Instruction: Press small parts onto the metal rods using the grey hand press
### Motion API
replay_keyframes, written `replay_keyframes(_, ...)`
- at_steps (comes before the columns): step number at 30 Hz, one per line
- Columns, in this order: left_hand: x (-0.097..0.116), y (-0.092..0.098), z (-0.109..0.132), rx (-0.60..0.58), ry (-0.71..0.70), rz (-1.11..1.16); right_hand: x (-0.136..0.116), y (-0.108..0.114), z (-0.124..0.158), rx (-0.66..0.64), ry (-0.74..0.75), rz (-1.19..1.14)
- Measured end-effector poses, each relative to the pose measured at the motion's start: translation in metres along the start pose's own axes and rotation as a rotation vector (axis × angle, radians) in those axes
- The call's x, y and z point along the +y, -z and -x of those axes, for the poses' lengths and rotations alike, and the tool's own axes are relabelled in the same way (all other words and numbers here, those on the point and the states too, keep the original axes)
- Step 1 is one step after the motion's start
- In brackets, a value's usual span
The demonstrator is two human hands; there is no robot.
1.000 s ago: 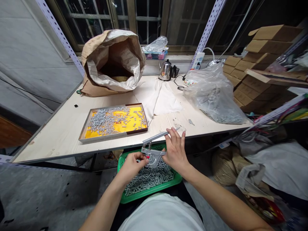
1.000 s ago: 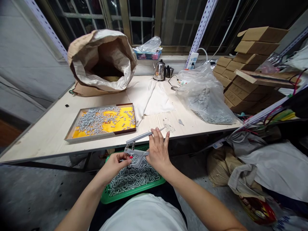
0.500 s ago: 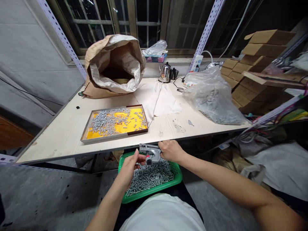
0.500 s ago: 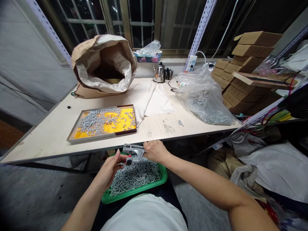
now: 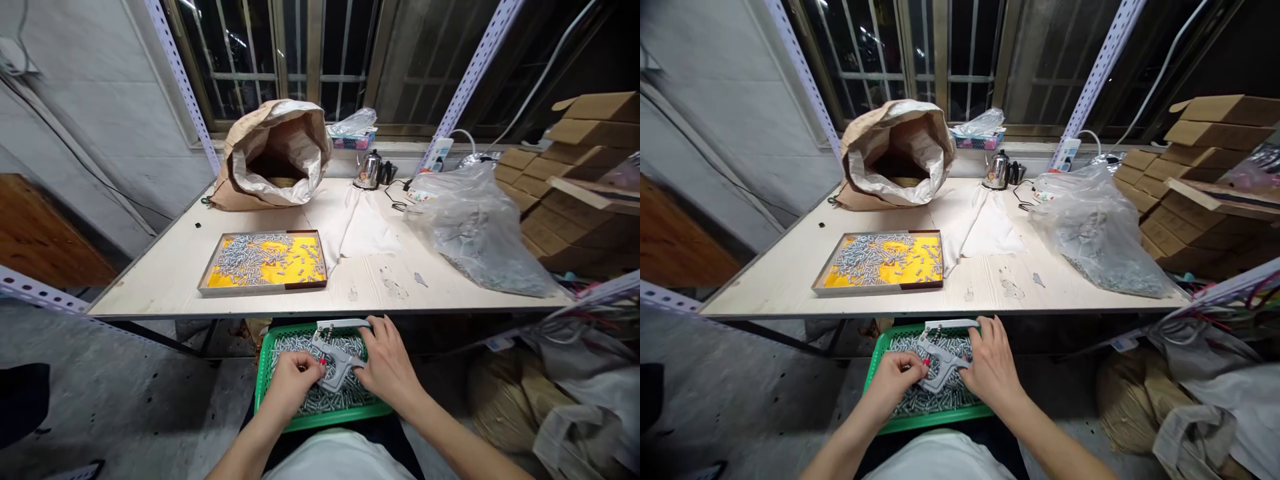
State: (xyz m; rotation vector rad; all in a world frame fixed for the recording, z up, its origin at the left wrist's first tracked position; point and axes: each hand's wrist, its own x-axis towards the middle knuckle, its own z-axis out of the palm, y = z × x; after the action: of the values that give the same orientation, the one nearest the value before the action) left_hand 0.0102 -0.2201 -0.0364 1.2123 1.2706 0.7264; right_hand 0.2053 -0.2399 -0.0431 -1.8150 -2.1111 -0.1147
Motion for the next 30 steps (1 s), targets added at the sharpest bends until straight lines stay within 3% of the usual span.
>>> replay_keyframes(6, -0.004, -0.003, 0.011, 0.129, -0.164, -0.087, -0.003, -0.013, 0.025, 0.070, -0.040, 0.022)
replay_keyframes(13, -0.002, -0.008, 0.022, 0.134, -0.147, -0.116, 0.001, -0.018, 0.037, 0.089, -0.029, 0.009)
replay_keyframes(17, 0.005, 0.017, 0.021, 0.088, -0.179, -0.315, 0.020, -0.023, 0.047, 0.113, 0.014, 0.045)
replay_keyframes(20, 0.012, 0.045, 0.013, -0.024, -0.213, -0.517, 0.032, -0.026, 0.054, 0.131, 0.043, 0.050)
replay_keyframes(22, 0.020, 0.063, -0.003, -0.047, -0.266, -0.629, 0.035, -0.027, 0.055, 0.134, 0.025, 0.035)
replay_keyframes(26, 0.049, 0.100, -0.070, 0.192, -0.351, -0.877, 0.032, -0.026, 0.050, 0.160, 0.021, 0.022)
replay_keyframes(30, 0.076, 0.131, -0.143, -0.022, -0.252, -1.001, 0.029, -0.021, 0.045, 0.164, 0.006, 0.029)
